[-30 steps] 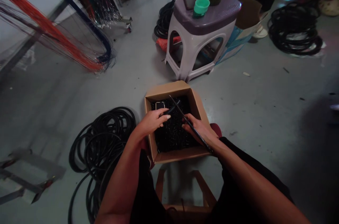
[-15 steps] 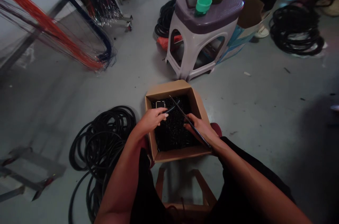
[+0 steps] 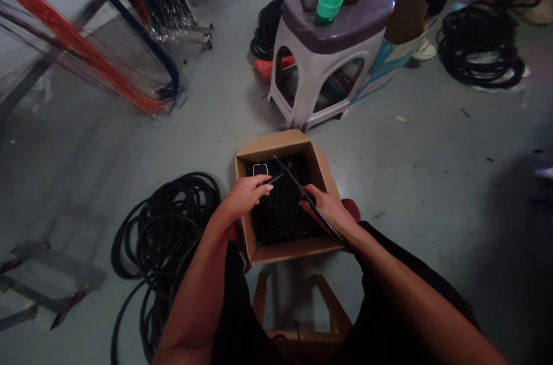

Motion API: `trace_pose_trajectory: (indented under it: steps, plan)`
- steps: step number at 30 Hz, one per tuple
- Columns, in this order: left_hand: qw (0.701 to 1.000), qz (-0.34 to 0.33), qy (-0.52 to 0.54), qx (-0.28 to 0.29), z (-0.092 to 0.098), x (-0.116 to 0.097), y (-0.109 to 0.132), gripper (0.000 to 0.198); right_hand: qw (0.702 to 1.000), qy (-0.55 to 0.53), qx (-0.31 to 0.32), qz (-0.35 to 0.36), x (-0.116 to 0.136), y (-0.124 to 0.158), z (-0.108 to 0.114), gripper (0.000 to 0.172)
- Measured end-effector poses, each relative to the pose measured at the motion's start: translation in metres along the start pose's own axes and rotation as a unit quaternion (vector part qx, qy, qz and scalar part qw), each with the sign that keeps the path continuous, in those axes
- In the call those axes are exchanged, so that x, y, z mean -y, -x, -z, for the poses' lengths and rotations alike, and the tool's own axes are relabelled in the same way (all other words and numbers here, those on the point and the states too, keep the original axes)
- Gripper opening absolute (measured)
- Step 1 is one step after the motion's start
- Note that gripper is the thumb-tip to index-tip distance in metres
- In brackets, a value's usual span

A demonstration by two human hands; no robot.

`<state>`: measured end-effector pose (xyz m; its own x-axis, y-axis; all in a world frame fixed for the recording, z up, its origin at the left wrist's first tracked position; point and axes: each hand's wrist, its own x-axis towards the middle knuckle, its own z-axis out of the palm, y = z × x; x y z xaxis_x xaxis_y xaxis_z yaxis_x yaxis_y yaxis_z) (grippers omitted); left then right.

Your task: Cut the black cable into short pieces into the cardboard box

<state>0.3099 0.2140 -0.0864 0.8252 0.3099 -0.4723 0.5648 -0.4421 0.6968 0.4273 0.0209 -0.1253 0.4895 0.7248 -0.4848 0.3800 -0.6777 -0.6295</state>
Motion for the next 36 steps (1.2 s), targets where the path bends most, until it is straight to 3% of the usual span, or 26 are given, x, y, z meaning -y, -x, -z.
trace_pose_trajectory:
  steps: [14, 24, 36]
  plan:
    - [0.995, -0.02, -0.09, 0.048, -0.005, 0.004, -0.004, 0.032, 0.998, 0.057, 0.034, 0.017, -0.01, 0.004, -0.003, 0.013]
    - [0.991, -0.009, -0.104, 0.087, -0.007, 0.008, -0.004, 0.032, 0.987, 0.144, 0.062, -0.014, -0.003, 0.012, -0.004, 0.011]
    - [0.97, 0.007, -0.222, 0.104, -0.015, 0.019, -0.012, 0.031, 0.988, 0.128, 0.089, -0.001, -0.027, 0.011, -0.028, 0.011]
